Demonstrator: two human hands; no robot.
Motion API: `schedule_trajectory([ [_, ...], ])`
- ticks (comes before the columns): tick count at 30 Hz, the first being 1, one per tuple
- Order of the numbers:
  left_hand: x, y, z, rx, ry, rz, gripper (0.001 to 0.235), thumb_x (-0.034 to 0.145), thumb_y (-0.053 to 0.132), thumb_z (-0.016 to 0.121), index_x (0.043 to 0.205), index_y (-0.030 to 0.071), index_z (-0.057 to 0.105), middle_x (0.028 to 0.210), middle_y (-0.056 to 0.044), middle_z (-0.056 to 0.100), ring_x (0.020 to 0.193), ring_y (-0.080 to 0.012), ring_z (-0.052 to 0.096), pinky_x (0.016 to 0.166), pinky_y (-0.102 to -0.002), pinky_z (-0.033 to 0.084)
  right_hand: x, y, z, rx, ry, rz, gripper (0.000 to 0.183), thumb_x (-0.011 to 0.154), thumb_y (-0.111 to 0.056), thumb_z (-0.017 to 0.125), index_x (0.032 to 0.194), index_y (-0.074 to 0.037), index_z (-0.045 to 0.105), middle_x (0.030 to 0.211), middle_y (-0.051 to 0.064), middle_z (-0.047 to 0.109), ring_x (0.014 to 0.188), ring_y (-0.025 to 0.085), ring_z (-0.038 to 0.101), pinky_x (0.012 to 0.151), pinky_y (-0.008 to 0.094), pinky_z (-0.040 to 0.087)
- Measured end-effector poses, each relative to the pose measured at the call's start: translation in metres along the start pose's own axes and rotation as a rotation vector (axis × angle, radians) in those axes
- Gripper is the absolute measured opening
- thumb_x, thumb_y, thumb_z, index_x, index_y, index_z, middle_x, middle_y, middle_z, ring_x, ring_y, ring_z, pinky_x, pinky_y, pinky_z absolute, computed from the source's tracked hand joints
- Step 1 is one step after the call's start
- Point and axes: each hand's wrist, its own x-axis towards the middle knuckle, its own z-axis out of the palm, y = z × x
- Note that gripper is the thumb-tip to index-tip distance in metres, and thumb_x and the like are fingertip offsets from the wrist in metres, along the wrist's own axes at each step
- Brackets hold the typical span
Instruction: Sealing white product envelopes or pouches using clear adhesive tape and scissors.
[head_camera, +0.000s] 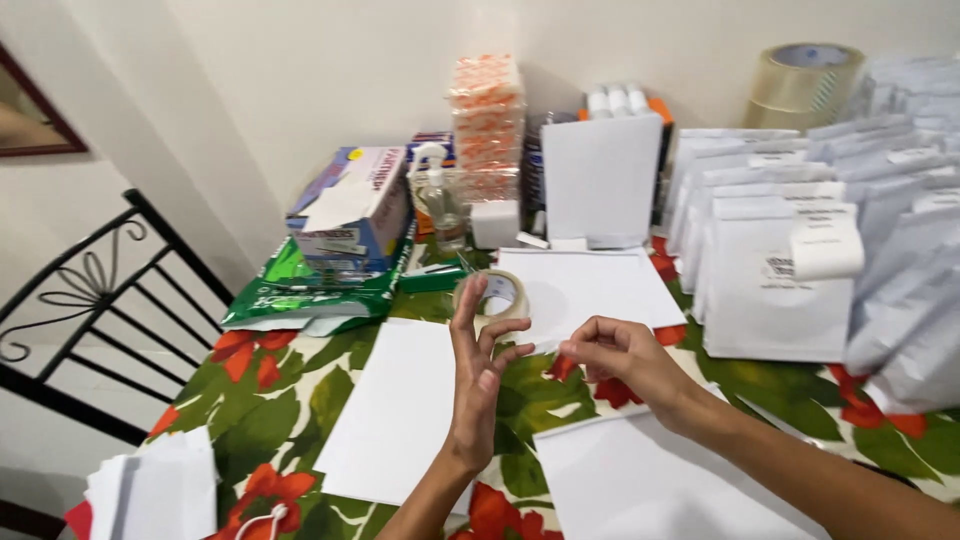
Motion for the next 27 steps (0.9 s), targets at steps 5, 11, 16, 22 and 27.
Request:
schedule_trajectory([
  [5, -0.006, -0.001, 0.020, -0.034, -0.113, -0.061, 0.086, 0.083, 0.065, 0.046, 0.143, 0.013, 0.012, 0.152, -0.008, 0.007, 0.114, -0.0270, 0.047, 0.090, -0.043, 0.049, -0.010, 0.024, -0.033, 0.007, 0.044, -0.085, 0.014, 0.081, -0.013, 0.067, 0.073, -0.002, 0.063, 0.069, 0.007, 0.062, 0.054, 0.014, 0.048, 0.053, 0.025, 0.040],
  [11, -0.011, 0.002, 0.049, -0.047, -0.255, -0.087, 0.085, 0.087, 0.059, 0.043, 0.143, 0.008, 0.005, 0.143, -0.014, 0.018, 0.119, -0.0265, 0.044, 0.101, -0.052, 0.043, -0.027, 0.042, -0.061, -0.037, 0.137, -0.198, 0.019, 0.082, -0.018, 0.066, 0.068, -0.007, 0.061, 0.062, 0.003, 0.054, 0.052, 0.013, 0.046, 0.061, 0.026, 0.040],
  [16, -0.022, -0.015, 0.047, 0.227, -0.345, -0.002, 0.077, 0.091, 0.066, 0.030, 0.143, 0.014, 0.007, 0.153, -0.018, 0.000, 0.126, -0.0363, 0.046, 0.106, -0.063, 0.027, -0.037, 0.076, -0.097, -0.073, 0.362, -0.364, 0.008, 0.086, -0.012, 0.060, 0.081, -0.006, 0.063, 0.068, 0.004, 0.054, 0.059, 0.012, 0.050, 0.052, 0.025, 0.047],
  [22, -0.019, -0.039, 0.032, 0.444, -0.354, 0.301, 0.071, 0.095, 0.025, 0.049, 0.148, 0.019, 0.001, 0.152, -0.022, -0.007, 0.141, -0.0390, 0.021, 0.110, -0.055, 0.036, -0.091, 0.119, -0.097, 0.027, 0.391, -0.082, 0.011, 0.082, -0.017, 0.057, 0.090, -0.011, 0.053, 0.107, 0.012, 0.072, 0.107, 0.022, 0.066, 0.089, 0.035, 0.048],
  [27, -0.018, -0.046, 0.019, 0.571, -0.407, 0.163, 0.076, 0.092, 0.032, 0.049, 0.146, 0.019, -0.004, 0.152, -0.021, -0.010, 0.144, -0.0372, 0.005, 0.110, -0.056, 0.026, -0.096, 0.108, -0.089, -0.587, -0.077, -0.211, 0.024, 0.078, -0.020, 0.058, 0.101, -0.017, 0.050, 0.134, -0.001, 0.060, 0.125, 0.018, 0.056, 0.100, 0.037, 0.039],
])
